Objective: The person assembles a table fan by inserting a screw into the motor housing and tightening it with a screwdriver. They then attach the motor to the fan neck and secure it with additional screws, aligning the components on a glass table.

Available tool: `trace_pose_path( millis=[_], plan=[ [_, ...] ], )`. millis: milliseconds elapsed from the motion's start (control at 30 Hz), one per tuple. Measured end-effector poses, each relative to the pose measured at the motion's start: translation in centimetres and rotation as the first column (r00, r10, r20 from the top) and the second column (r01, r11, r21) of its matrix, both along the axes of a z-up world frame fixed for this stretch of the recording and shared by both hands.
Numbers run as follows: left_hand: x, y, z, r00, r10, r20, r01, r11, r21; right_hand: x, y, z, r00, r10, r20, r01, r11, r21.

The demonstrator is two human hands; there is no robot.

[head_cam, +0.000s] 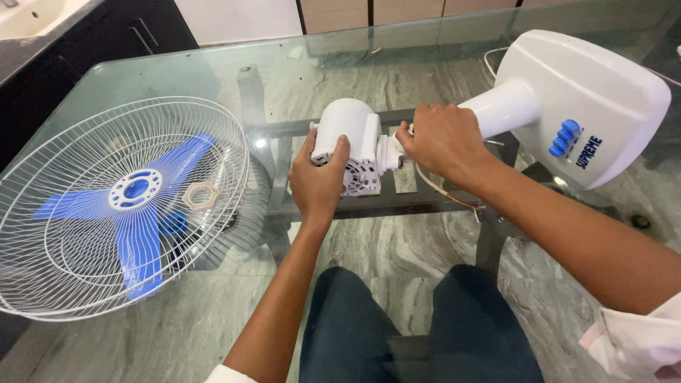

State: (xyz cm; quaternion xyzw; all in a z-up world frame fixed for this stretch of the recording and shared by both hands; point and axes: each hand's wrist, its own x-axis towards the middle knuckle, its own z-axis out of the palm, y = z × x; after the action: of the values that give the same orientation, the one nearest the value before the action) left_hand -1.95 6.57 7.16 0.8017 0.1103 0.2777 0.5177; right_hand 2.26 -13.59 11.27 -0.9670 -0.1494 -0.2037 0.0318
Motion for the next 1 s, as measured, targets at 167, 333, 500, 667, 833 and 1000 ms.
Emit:
trace_pose_path(
  millis=[167,333,500,667,833,1000],
  plan=[
    [0.1,-0.1,0.1,0.998,-0.033,-0.061,0.030,0.999,-0.043,0.6,-1.7,0.7,0.985,0.102,-0.141,-0.121,0.984,-0.132],
    [-0.1,0.1,0.2,0.997,-0.051,-0.062,0.048,0.997,-0.057,2.4,-3.3,2.1,0.913,0.311,-0.264,-0.377,0.892,-0.251],
    [0.1,0.2,-0.1,0.999,-0.037,-0.002,0.037,0.999,-0.010,4.7,-4.3,3.0,0.854,0.423,-0.303,-0.510,0.794,-0.330],
    [0.4,0.7,-0.4,0.992,-0.117,-0.054,0.112,0.990,-0.091,5.2,-8.0,4.7,0.904,0.264,-0.335,-0.420,0.695,-0.583],
    [1.1,1.5,-0.6,0.990,-0.138,-0.002,0.138,0.990,-0.026,3.9,-9.5,3.7,0.933,0.250,-0.260,-0.357,0.751,-0.556],
    [0.7,0.5,-0.6,0.997,-0.063,-0.043,0.057,0.989,-0.136,2.9,-9.5,2.9,0.959,0.185,-0.217,-0.279,0.762,-0.584]
  ],
)
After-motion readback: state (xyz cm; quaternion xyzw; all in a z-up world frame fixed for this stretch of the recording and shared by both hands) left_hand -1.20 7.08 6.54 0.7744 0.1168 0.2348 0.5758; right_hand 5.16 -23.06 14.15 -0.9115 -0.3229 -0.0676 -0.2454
